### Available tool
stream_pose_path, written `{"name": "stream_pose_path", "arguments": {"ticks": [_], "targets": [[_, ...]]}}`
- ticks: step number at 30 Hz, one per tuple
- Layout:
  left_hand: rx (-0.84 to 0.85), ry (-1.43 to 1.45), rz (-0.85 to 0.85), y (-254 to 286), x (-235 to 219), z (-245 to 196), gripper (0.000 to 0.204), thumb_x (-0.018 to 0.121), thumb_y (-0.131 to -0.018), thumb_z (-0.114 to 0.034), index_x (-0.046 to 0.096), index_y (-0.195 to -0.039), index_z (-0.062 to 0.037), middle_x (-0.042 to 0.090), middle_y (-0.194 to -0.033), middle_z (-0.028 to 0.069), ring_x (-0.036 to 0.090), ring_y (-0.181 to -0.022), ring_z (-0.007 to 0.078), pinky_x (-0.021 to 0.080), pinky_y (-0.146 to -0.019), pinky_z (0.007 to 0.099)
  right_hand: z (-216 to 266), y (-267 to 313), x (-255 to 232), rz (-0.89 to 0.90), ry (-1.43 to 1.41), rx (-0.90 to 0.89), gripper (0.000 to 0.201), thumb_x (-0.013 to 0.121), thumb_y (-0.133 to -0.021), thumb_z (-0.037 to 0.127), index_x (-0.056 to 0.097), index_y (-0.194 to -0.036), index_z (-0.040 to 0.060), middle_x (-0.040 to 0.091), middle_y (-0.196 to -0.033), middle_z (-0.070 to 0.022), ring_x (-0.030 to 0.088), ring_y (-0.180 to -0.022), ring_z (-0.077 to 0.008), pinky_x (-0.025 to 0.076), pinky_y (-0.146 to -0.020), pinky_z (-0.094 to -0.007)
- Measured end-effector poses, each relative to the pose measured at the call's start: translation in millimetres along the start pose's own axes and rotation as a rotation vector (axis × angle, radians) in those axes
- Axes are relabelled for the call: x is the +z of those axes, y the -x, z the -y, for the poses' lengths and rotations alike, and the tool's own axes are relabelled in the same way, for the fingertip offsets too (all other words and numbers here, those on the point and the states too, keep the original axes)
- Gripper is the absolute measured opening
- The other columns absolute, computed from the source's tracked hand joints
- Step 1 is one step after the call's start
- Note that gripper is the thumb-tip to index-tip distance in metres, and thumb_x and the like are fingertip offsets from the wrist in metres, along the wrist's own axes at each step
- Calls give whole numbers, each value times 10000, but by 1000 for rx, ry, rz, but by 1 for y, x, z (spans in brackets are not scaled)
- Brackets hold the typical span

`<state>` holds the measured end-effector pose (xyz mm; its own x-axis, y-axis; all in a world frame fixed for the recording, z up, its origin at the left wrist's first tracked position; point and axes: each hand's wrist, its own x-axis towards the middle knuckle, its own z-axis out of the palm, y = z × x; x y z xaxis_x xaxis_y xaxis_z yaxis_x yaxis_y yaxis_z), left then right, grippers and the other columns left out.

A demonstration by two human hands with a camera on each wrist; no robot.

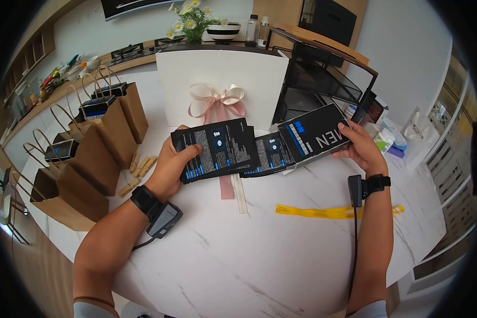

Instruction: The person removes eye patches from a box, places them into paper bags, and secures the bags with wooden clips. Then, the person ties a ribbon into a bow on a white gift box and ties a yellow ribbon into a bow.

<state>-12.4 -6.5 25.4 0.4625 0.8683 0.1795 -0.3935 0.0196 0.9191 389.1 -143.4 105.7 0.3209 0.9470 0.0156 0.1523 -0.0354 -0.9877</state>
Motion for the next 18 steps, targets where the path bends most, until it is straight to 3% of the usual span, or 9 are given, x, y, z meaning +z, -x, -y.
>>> {"name": "stream_pose_path", "arguments": {"ticks": [2,4,7,8,11,14,18], "targets": [[115,-140,53,-1,-3,7,110,598,-924,1,559,-1018,-40,644,-923,20,664,-810,97,582,-745,276,-2,-1,-4,-46,27,-9,492,620,-1020,368,541,-1344,7,709,-1031,-85,732,-816,-151,649,-625,-293],[84,-111,24,-1,0,5,112,587,-919,9,558,-1015,-41,641,-916,16,654,-797,91,573,-737,272,-1,-3,-10,-85,52,-20,467,617,-1021,387,573,-1295,10,715,-997,-82,731,-792,-146,646,-616,-285],[37,-82,-29,0,-2,4,124,565,-908,23,557,-1013,-42,638,-903,11,644,-777,88,564,-728,268,4,-2,-18,-196,3,-59,365,617,-1013,427,656,-1089,72,704,-858,-21,695,-726,-105,624,-607,-260],[19,-79,-45,-1,-4,5,134,554,-901,31,556,-1013,-42,637,-896,9,643,-770,90,564,-728,267,4,-2,-20,-196,3,-57,365,617,-1013,427,656,-1089,72,704,-858,-21,695,-726,-105,624,-607,-260],[-4,-63,-12,-4,-11,7,188,540,-910,32,554,-1085,-36,622,-949,11,656,-835,103,588,-748,277,-2,-6,-35,-447,29,-93,391,606,-990,482,666,-1052,101,687,-842,0,642,-672,-79,566,-570,-231],[22,-69,-157,-4,-7,7,254,549,-889,40,582,-1134,-17,643,-961,24,652,-850,110,563,-752,273,-4,-3,-47,-454,137,-6,403,623,-975,495,676,-1066,106,673,-835,12,627,-680,-72,567,-589,-229],[17,-99,-154,-2,-5,8,317,559,-888,38,576,-1201,-6,643,-1000,34,650,-886,115,558,-780,282,-22,-5,-66,-508,269,54,422,637,-963,510,698,-1099,115,662,-831,34,626,-726,-78,561,-639,-263]]}}
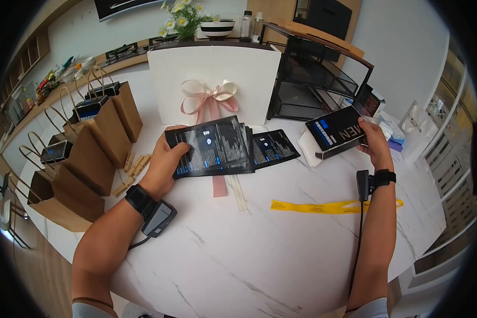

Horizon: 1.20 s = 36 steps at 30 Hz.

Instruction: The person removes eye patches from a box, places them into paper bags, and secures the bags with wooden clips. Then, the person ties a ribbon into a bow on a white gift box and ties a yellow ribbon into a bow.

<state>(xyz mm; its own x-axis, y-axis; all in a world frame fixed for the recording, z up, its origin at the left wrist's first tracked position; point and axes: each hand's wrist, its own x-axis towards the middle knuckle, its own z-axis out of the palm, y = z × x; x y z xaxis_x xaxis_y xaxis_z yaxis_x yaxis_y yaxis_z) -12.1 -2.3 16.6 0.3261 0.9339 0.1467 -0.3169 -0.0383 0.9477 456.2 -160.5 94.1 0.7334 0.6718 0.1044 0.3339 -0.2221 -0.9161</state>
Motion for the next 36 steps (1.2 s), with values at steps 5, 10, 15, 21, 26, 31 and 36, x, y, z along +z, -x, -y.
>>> {"name": "stream_pose_path", "arguments": {"ticks": [5,10,15,21,26,31,36], "targets": [[-51,-60,124,-5,-9,5,377,598,-916,18,518,-1284,2,634,-1073,55,644,-910,114,551,-834,272,-20,-9,-2,6,177,-7,436,646,-958,493,701,-1109,88,667,-881,9,637,-771,-107,553,-638,-270],[74,-109,77,-2,-4,9,493,621,-966,-23,432,-1421,-22,624,-1123,50,637,-971,107,550,-839,274,-97,-65,-19,-44,519,-277,498,735,-900,324,648,-1257,-12,717,-1134,-155,686,-1088,-300,554,-902,-363],[85,-123,70,-1,1,8,559,594,-980,7,358,-1487,-9,604,-1163,99,632,-1001,132,552,-895,291,9,11,16,179,474,-571,444,664,-932,80,590,-1366,29,686,-1237,-178,652,-1189,-293,521,-997,-383],[128,-145,49,-2,-2,10,490,601,-1000,-24,413,-1452,-22,620,-1190,88,637,-1030,129,550,-885,271,52,46,139,757,553,-726,520,702,-940,128,537,-1423,28,625,-1341,-196,606,-1254,-294,488,-1059,-374],[361,29,-129,-3,-2,-1,300,601,-1010,-54,568,-1308,-36,670,-1043,6,628,-955,82,520,-924,270,55,34,176,915,729,-683,729,796,-865,238,471,-1475,6,569,-1389,-218,560,-1290,-354,438,-1104,-380],[285,-90,77,1,-3,-8,251,499,-1035,-173,613,-1204,-27,721,-1016,55,663,-1047,121,496,-905,272,72,38,175,877,914,-647,815,878,-766,300,505,-1434,22,623,-1250,-210,607,-1170,-379,483,-999,-406],[321,-107,-20,1,-5,-10,489,323,-1086,-405,572,-1179,5,714,-840,135,694,-1044,232,403,-1095,385,73,31,166,1010,770,-575,576,900,-709,290,681,-1154,-2,731,-987,-176,694,-965,-316,511,-867,-389]]}}
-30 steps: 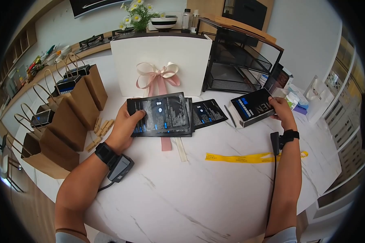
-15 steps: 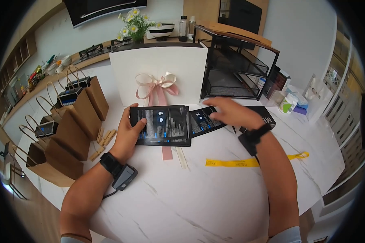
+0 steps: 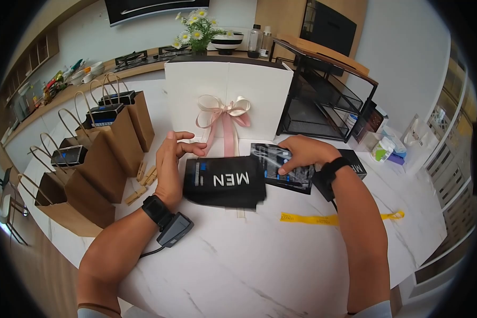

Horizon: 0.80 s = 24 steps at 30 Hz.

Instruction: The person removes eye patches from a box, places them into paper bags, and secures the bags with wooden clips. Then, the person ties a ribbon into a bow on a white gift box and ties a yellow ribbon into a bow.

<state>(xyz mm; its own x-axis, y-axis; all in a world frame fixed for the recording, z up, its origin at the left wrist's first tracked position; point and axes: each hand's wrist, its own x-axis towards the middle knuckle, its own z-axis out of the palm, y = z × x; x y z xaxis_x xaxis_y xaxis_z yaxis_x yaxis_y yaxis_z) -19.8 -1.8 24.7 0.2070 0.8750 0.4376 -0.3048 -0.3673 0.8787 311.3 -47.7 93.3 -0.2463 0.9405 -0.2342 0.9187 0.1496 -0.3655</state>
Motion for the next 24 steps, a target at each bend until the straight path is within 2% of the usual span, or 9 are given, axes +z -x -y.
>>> {"name": "stream_pose_path", "arguments": {"ticks": [1,6,7,9,12,16,17,20,24], "targets": [[2,11,23,-1,-4,5,528,299,-1104,-473,539,-1193,-11,683,-817,111,667,-1082,259,397,-1092,414,4,9,-4,-117,50,-49,484,893,-702,256,707,-1049,-26,734,-898,-187,696,-855,-318,518,-807,-399],[3,51,-8,-2,-4,14,477,315,-1101,-418,529,-1233,-13,689,-882,103,665,-1032,220,444,-1044,396,41,34,-21,-876,244,-143,300,781,-801,95,654,-1035,-43,666,-893,-201,649,-782,-367,504,-725,-412],[-15,47,-55,-3,-4,13,464,326,-1094,-408,529,-1240,-17,690,-913,104,660,-1033,215,444,-1044,394,56,38,-17,-917,249,-103,254,746,-842,121,656,-1056,19,657,-959,-162,658,-914,-379,537,-786,-438],[-26,38,-105,-4,-7,11,452,336,-1088,-398,530,-1246,-22,692,-944,104,656,-1034,210,444,-1043,392,68,35,9,-989,458,-266,326,781,-802,65,660,-1102,25,633,-968,-148,652,-871,-325,533,-750,-398],[-31,40,-182,-6,-8,14,436,361,-1075,-389,534,-1247,-27,694,-982,105,649,-1031,199,455,-1027,374,94,49,53,-486,344,-304,584,860,-749,374,673,-1220,84,624,-1163,-92,639,-1042,-293,528,-883,-398],[-28,66,-188,-5,-9,16,401,404,-1058,-351,541,-1240,-20,694,-986,103,651,-1015,194,482,-974,350,94,42,40,-697,194,-456,449,768,-862,398,699,-1114,33,666,-1076,-112,629,-1000,-320,505,-873,-416],[-11,62,-166,-6,-7,15,375,417,-1055,-322,550,-1229,-17,694,-974,103,657,-998,194,498,-942,342,94,35,31,-785,85,-456,304,724,-925,277,706,-1076,14,684,-983,-140,651,-941,-344,517,-839,-424],[-42,68,-131,-5,-5,15,314,436,-1050,-254,576,-1188,-9,693,-947,106,676,-941,192,528,-864,331,109,18,12,-692,-92,-318,178,671,-949,150,701,-1042,2,699,-983,-170,672,-872,-363,528,-798,-435],[-61,65,-92,0,2,7,280,455,-1061,-250,602,-1142,-26,670,-882,92,687,-879,188,543,-751,310,145,-17,14,-611,-114,-406,155,643,-952,104,699,-1053,1,715,-937,-197,685,-855,-382,534,-778,-432]]}}
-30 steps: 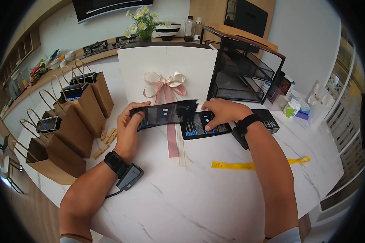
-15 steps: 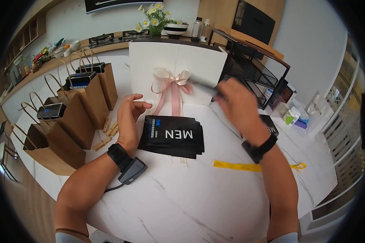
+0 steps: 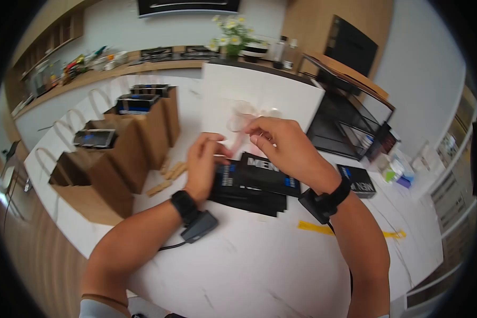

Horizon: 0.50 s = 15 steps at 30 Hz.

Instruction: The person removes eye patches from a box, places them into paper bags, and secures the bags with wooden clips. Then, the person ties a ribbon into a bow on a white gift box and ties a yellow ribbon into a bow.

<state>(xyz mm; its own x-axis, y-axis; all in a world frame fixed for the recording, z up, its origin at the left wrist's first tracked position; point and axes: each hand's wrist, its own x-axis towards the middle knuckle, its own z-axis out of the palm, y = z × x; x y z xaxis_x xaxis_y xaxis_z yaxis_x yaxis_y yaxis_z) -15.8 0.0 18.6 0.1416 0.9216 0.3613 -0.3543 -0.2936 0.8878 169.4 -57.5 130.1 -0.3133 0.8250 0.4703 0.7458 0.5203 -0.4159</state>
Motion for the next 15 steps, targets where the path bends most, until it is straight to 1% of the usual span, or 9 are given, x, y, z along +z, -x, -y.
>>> {"name": "stream_pose_path", "arguments": {"ticks": [3,4,6,7,10,12,13,14,15], "targets": [[5,98,43,-4,-3,11,221,504,-1062,-206,620,-1129,-31,662,-870,72,678,-802,153,540,-669,276,36,-34,28,-16,-89,-146,160,653,-936,103,702,-1052,5,723,-932,-203,693,-857,-387,545,-781,-436],[0,91,-21,1,6,1,234,514,-1054,-205,619,-1135,-12,685,-899,97,682,-810,152,554,-686,294,48,-46,39,-42,-85,-226,161,659,-928,100,705,-1051,8,726,-943,-205,696,-856,-386,549,-784,-437],[399,-308,-141,-7,1,27,243,536,-1040,-202,617,-1133,7,706,-928,121,691,-814,156,566,-698,310,75,-71,68,-67,-236,-380,114,650,-918,82,702,-988,10,715,-916,-197,691,-875,-392,546,-796,-463],[405,-311,-154,-8,-4,35,243,536,-1040,-202,617,-1133,7,706,-928,121,691,-814,156,566,-698,310,91,-83,81,-80,-258,-449,100,643,-918,75,698,-965,5,709,-905,-198,689,-881,-395,545,-798,-471],[0,485,282,-7,-21,48,279,518,-1070,-163,482,-1321,-46,663,-1051,84,656,-977,154,529,-896,296,139,-108,101,-58,-366,-540,110,648,-911,86,690,-938,-13,695,-875,-216,686,-890,-407,543,-801,-486],[-114,407,429,-6,-28,22,302,512,-1073,-181,468,-1341,-50,667,-1040,91,655,-947,155,529,-892,294,157,-120,112,7,-226,-530,128,659,-908,101,693,-938,-19,694,-880,-231,688,-904,-410,546,-815,-483],[-231,551,387,-7,-26,23,260,547,-1059,-190,521,-1279,-54,667,-1044,102,655,-936,161,530,-886,304,163,-122,113,64,-85,-516,148,670,-904,117,695,-938,-25,694,-885,-246,691,-917,-412,548,-828,-480],[-228,556,387,-4,-28,6,260,547,-1059,-190,521,-1279,-54,667,-1044,102,655,-936,161,530,-886,304,169,-123,111,68,-81,-517,148,670,-904,117,695,-938,-25,694,-885,-246,691,-917,-412,548,-828,-480],[-229,517,445,-1,-34,-15,257,570,-1048,-193,551,-1259,-47,670,-1065,110,661,-961,184,530,-898,322,175,-124,109,215,-9,-430,172,669,-908,134,698,-959,-28,697,-917,-259,692,-948,-413,548,-846,-475]]}}
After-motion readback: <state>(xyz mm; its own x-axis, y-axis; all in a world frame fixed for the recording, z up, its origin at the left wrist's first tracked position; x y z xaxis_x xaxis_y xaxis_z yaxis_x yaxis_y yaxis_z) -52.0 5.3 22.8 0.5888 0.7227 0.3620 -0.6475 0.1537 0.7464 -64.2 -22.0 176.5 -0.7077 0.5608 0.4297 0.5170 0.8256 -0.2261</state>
